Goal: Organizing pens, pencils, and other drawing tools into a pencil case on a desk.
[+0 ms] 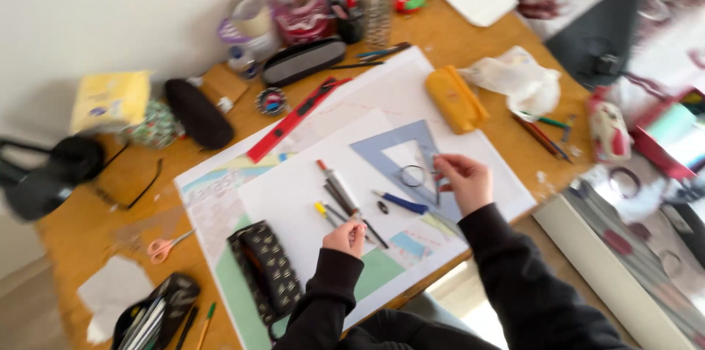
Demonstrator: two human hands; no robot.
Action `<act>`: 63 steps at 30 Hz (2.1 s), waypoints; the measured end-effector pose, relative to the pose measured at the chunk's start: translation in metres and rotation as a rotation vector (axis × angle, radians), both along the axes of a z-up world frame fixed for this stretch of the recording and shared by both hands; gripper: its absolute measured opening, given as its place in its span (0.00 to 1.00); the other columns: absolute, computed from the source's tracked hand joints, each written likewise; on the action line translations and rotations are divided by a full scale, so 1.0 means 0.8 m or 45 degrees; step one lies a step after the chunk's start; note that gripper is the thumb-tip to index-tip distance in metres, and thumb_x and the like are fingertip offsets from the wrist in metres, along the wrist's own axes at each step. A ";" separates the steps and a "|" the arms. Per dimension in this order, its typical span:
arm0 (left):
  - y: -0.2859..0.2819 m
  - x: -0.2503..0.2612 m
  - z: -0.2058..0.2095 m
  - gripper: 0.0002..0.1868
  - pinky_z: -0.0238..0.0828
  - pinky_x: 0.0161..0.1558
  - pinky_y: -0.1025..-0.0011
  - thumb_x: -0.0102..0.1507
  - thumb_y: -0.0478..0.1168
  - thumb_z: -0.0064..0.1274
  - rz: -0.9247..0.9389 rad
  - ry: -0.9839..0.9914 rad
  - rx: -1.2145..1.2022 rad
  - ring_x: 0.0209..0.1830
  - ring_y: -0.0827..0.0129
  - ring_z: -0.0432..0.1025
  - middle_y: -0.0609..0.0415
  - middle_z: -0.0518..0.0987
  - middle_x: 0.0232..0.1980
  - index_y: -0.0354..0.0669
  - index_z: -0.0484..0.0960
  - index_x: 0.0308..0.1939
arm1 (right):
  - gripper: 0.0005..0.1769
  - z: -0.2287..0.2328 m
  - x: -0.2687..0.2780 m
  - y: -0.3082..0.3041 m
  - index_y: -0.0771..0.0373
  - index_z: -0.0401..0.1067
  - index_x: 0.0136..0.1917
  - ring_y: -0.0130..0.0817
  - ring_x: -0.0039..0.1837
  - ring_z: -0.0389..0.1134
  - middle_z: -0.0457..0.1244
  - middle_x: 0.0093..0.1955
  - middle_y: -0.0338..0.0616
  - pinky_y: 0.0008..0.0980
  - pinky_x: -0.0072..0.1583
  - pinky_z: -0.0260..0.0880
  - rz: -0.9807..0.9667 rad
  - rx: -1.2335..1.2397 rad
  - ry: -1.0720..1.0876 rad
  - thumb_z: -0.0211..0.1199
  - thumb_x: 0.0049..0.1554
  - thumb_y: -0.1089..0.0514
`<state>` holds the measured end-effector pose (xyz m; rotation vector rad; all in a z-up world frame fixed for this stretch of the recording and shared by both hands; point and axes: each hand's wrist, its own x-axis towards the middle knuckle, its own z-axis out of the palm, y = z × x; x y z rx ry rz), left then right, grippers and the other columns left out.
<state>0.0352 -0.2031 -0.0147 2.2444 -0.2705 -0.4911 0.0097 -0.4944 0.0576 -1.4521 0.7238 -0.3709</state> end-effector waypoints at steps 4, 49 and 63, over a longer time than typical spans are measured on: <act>-0.105 0.012 0.046 0.14 0.77 0.41 0.72 0.66 0.49 0.45 -0.126 0.062 -0.107 0.34 0.70 0.81 0.62 0.87 0.34 0.54 0.87 0.39 | 0.09 0.071 -0.037 -0.097 0.65 0.81 0.48 0.27 0.37 0.69 0.70 0.40 0.43 0.25 0.34 0.71 -0.244 -0.105 0.041 0.70 0.56 0.59; -0.038 0.057 0.024 0.10 0.79 0.44 0.79 0.63 0.45 0.53 0.244 0.191 -0.124 0.32 0.78 0.80 0.63 0.87 0.31 0.50 0.89 0.39 | 0.14 -0.080 -0.004 -0.041 0.56 0.72 0.35 0.24 0.25 0.62 0.64 0.29 0.32 0.25 0.31 0.58 0.064 -0.343 0.347 0.76 0.52 0.52; 0.139 -0.049 -0.007 0.09 0.77 0.42 0.80 0.63 0.48 0.55 0.550 0.315 -0.066 0.31 0.80 0.81 0.67 0.86 0.30 0.54 0.89 0.36 | 0.09 -0.143 0.098 0.164 0.51 0.78 0.50 0.35 0.46 0.70 0.71 0.47 0.31 0.36 0.53 0.71 0.881 -0.813 0.876 0.63 0.58 0.49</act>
